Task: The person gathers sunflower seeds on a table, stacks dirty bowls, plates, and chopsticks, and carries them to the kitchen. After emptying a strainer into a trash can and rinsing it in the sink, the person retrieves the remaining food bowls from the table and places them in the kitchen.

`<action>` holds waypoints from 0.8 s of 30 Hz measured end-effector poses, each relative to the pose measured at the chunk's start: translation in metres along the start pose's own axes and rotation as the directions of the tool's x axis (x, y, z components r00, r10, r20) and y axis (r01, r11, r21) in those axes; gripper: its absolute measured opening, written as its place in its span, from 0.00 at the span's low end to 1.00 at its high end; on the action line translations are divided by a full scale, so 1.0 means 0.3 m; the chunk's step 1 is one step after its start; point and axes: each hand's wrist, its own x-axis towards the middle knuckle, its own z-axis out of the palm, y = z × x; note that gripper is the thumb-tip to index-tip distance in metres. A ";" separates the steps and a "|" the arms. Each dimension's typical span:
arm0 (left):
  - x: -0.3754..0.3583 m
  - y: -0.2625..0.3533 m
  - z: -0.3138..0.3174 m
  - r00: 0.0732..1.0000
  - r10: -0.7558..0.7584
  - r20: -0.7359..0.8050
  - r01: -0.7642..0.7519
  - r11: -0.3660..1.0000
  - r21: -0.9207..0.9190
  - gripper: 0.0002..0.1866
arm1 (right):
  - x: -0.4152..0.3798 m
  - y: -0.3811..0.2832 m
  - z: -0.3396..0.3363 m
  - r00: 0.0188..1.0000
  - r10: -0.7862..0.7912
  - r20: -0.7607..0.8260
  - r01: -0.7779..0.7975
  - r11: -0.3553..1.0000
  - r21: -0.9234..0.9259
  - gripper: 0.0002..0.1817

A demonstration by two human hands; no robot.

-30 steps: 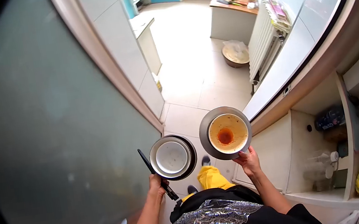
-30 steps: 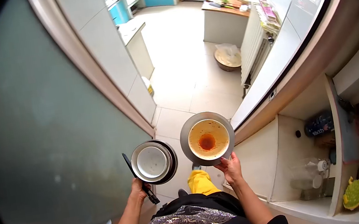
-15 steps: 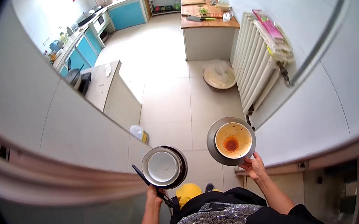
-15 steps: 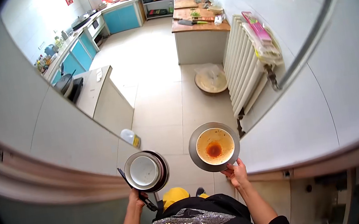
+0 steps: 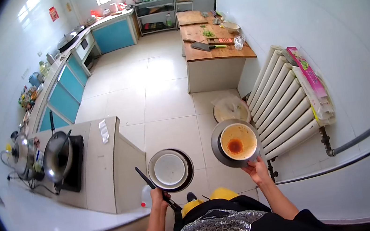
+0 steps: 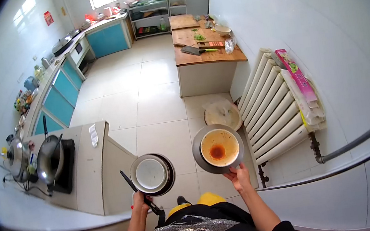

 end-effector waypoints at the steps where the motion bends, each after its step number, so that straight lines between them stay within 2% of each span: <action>1: 0.052 0.060 0.046 1.000 0.010 0.009 -0.009 1.000 -0.012 0.07 | 0.068 -0.006 0.056 1.000 -0.008 -0.002 0.008 1.000 0.025 0.26; 5: 0.291 0.297 0.261 0.999 -0.024 0.032 0.023 1.000 0.020 0.07 | 0.366 -0.093 0.280 1.000 -0.021 -0.017 0.020 0.999 -0.037 0.24; 7: 0.406 0.391 0.373 0.999 -0.018 0.030 0.019 0.999 -0.033 0.08 | 0.542 -0.134 0.366 0.999 -0.020 -0.027 0.019 0.999 -0.036 0.24; 9: 0.515 0.481 0.490 0.999 0.012 0.042 -0.012 1.000 0.000 0.08 | 0.709 -0.173 0.436 0.999 -0.019 -0.037 0.018 0.999 -0.034 0.24; 11: 0.604 0.583 0.605 0.995 -0.026 0.100 0.032 0.998 -0.059 0.08 | 0.866 -0.223 0.509 1.000 -0.031 -0.002 0.031 0.998 -0.060 0.25; 13: 0.679 0.649 0.685 0.995 -0.059 0.078 0.069 0.990 -0.125 0.07 | 1.010 -0.282 0.605 1.000 0.008 0.016 -0.007 0.996 -0.086 0.26; 15: 0.747 0.726 0.750 0.996 -0.074 0.051 0.079 0.990 -0.113 0.07 | 1.114 -0.299 0.679 0.990 -0.019 -0.141 0.004 0.994 -0.107 0.25; 16: 0.782 0.739 0.765 0.990 -0.128 0.052 0.135 0.978 -0.159 0.07 | 1.152 -0.328 0.721 0.993 -0.016 -0.115 0.003 0.994 -0.113 0.26; 17: 0.773 0.771 0.795 0.993 -0.121 -0.005 0.119 0.983 -0.139 0.08 | 1.174 -0.361 0.773 1.000 -0.014 -0.024 0.010 0.984 -0.180 0.25; 18: 0.790 0.811 0.803 0.994 -0.112 0.015 0.113 0.977 -0.182 0.09 | 1.253 -0.357 0.801 1.000 -0.015 0.019 0.018 0.982 -0.190 0.23; 19: 0.841 0.828 0.802 0.998 -0.058 -0.030 0.052 0.987 -0.153 0.10 | 1.309 -0.348 0.811 0.999 -0.017 0.041 0.025 0.979 -0.202 0.22; 21: 0.868 0.885 0.817 0.993 -0.111 -0.032 0.100 0.961 -0.256 0.09 | 1.363 -0.372 0.909 0.997 0.021 0.076 -0.001 0.965 -0.261 0.20; 24: 0.924 1.020 0.847 0.989 -0.085 -0.120 0.044 0.951 -0.305 0.06 | 1.515 -0.345 1.036 0.989 0.072 0.130 -0.029 0.951 -0.308 0.20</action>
